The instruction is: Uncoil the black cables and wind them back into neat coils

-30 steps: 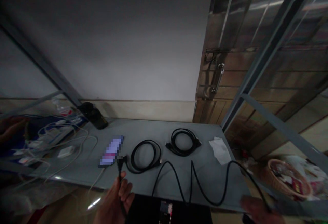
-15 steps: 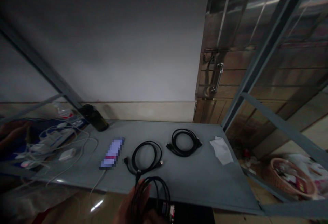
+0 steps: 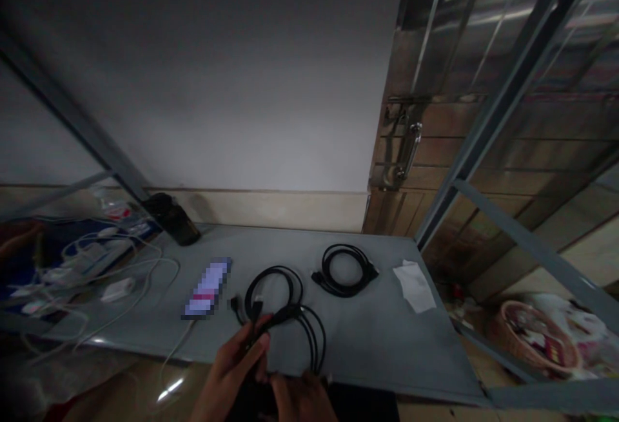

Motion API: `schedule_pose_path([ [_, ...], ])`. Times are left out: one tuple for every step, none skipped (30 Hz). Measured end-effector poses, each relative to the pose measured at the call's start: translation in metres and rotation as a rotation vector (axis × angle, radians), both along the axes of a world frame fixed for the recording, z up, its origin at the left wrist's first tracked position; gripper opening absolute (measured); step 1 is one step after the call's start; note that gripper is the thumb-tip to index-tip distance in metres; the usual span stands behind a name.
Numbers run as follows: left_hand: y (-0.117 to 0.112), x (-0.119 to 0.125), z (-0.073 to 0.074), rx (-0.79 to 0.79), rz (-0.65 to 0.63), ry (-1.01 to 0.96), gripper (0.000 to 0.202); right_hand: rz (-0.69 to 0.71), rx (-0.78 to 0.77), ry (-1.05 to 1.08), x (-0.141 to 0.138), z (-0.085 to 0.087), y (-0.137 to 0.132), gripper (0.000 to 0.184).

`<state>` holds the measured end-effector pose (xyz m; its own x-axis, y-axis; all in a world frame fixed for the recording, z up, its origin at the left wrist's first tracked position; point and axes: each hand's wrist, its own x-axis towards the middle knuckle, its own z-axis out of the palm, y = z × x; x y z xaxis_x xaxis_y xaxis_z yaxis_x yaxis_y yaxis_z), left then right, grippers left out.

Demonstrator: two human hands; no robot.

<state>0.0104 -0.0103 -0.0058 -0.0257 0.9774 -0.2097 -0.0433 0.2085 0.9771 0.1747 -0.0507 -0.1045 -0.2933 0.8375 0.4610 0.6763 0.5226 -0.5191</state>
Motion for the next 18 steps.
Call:
schedule_pose_path([
  [0.011, -0.007, 0.000, 0.061, 0.045, 0.071, 0.069, 0.029, 0.035, -0.034, 0.002, 0.002, 0.011, 0.032],
  [0.022, -0.015, -0.002, 0.112, 0.091, 0.143, 0.066, 0.051, 0.060, -0.070, 0.004, 0.006, 0.023, 0.031],
  [0.034, -0.023, -0.005, 0.152, 0.137, 0.217, 0.065, 0.060, 0.078, -0.109, 0.006, 0.011, 0.036, 0.027],
  [0.045, -0.030, -0.010, 0.180, 0.167, 0.295, 0.065, 0.063, 0.096, -0.146, 0.006, 0.016, 0.049, 0.023],
  [0.056, -0.037, -0.016, 0.206, 0.184, 0.383, 0.066, 0.063, 0.112, -0.174, 0.005, 0.020, 0.062, 0.020],
  [0.065, -0.043, -0.024, 0.237, 0.198, 0.478, 0.066, 0.056, 0.122, -0.190, 0.003, 0.022, 0.075, 0.019],
  [0.073, -0.049, -0.033, 0.279, 0.224, 0.577, 0.066, 0.053, 0.125, -0.205, -0.001, 0.023, 0.087, 0.019],
  [0.078, -0.053, -0.042, 0.326, 0.273, 0.677, 0.067, 0.054, 0.122, -0.219, -0.004, 0.021, 0.097, 0.018],
  [0.082, -0.057, -0.051, 0.374, 0.334, 0.771, 0.069, 0.059, 0.114, -0.233, -0.008, 0.018, 0.105, 0.016],
  [0.083, -0.060, -0.060, 0.421, 0.398, 0.854, 0.073, 0.069, 0.098, -0.246, -0.012, 0.015, 0.110, 0.014],
  [0.082, -0.062, -0.067, 0.467, 0.447, 0.921, 0.075, 0.083, 0.076, -0.254, -0.015, 0.011, 0.114, 0.014],
  [0.080, -0.064, -0.074, 0.515, 0.466, 0.968, 0.075, 0.098, 0.053, -0.253, -0.017, 0.008, 0.116, 0.015],
  [0.077, -0.065, -0.079, 0.566, 0.440, 0.995, 0.069, 0.110, 0.028, -0.242, -0.018, 0.005, 0.116, 0.017],
  [0.072, -0.066, -0.084, 0.614, 0.365, 1.007, 0.059, 0.119, 0.003, -0.222, -0.018, 0.004, 0.116, 0.021],
  [0.068, -0.066, -0.087, 0.657, 0.255, 1.007, 0.048, 0.123, -0.023, -0.193, -0.017, 0.004, 0.115, 0.026],
  [0.063, -0.065, -0.089, 0.683, 0.130, 1.000, 0.040, 0.125, -0.047, -0.158, -0.016, 0.005, 0.114, 0.032],
  [0.059, -0.064, -0.092, 0.689, 0.012, 0.993, 0.035, 0.125, -0.072, -0.120, -0.013, 0.006, 0.113, 0.038],
  [0.055, -0.063, -0.094, 0.682, -0.078, 0.989, 0.033, 0.125, -0.099, -0.082, -0.010, 0.007, 0.114, 0.043],
])
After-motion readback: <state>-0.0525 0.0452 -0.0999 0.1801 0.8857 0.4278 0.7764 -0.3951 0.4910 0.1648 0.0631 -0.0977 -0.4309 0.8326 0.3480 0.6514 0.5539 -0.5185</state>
